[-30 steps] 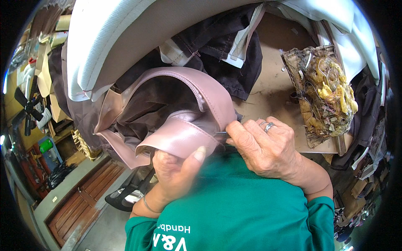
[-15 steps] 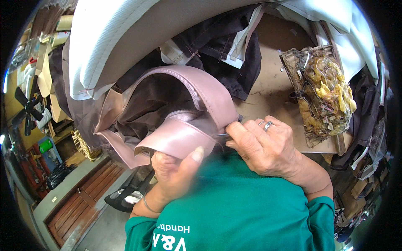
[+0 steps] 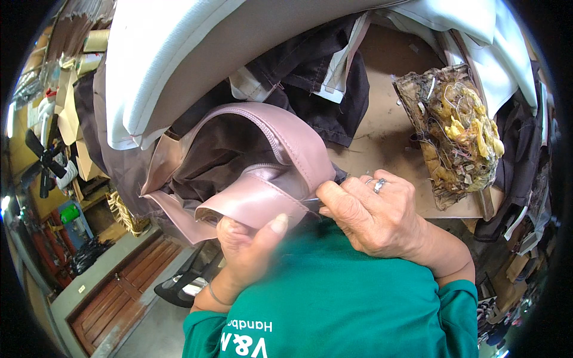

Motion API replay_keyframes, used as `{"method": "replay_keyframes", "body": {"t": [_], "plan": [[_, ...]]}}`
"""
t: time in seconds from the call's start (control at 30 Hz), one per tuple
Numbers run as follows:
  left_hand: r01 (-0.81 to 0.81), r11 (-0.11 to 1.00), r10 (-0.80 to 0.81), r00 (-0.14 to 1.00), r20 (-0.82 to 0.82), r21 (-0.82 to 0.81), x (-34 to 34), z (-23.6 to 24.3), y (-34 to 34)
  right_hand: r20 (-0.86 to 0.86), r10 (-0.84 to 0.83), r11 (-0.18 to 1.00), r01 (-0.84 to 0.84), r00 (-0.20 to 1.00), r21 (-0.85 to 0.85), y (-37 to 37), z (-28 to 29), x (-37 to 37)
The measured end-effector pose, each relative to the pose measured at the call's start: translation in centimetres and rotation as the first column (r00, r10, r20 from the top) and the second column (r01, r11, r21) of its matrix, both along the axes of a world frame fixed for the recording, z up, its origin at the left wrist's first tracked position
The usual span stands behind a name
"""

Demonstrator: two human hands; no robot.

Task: The person uses a seam ripper to remove stitches from a pink fabric item in a workshop setting. They carefully pick at the seams and then turn the item inside out to inspect the interior.

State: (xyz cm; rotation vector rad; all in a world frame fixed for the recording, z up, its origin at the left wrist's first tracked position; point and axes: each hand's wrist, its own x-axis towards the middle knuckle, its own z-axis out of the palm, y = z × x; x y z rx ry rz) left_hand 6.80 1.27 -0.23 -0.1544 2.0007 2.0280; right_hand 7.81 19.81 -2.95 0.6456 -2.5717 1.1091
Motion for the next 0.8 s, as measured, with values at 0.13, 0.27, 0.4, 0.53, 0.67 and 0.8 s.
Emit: {"method": "replay_keyframes", "body": {"t": [0.13, 0.27, 0.4, 0.53, 0.67, 0.8], "plan": [[-0.015, 1.000, 0.015, 1.000, 0.008, -0.006, 0.1, 0.1, 0.1, -0.035, -0.015, 0.999, 0.017, 0.999, 0.034, -0.1, -0.3, 0.1], [0.018, 0.999, -0.018, 1.000, -0.003, -0.042, 0.1, -0.1, -0.1, -0.001, -0.018, 0.999, 0.018, 1.000, 0.042, -0.1, -0.1, 0.1], [0.051, 0.996, -0.052, 0.999, -0.011, -0.071, 0.1, -0.4, -0.5, -0.042, -0.054, 0.997, 0.056, 0.998, 0.058, -0.4, -0.6, 0.0], [0.016, 0.998, -0.017, 0.999, -0.027, -0.055, 0.1, -0.4, -0.2, 0.052, -0.021, 1.000, 0.020, 0.998, 0.020, -0.2, -0.4, 0.0], [0.028, 0.998, -0.029, 0.999, 0.021, 0.052, 0.0, -0.1, -0.4, 0.224, -0.058, 0.900, 0.148, 0.973, -0.410, -0.4, -1.1, -0.3], [0.016, 0.991, -0.024, 0.998, 0.063, 0.134, -0.2, 0.3, -0.2, 0.536, 0.145, 0.709, 0.291, 0.831, -0.643, -0.1, -0.2, -1.3]]}}
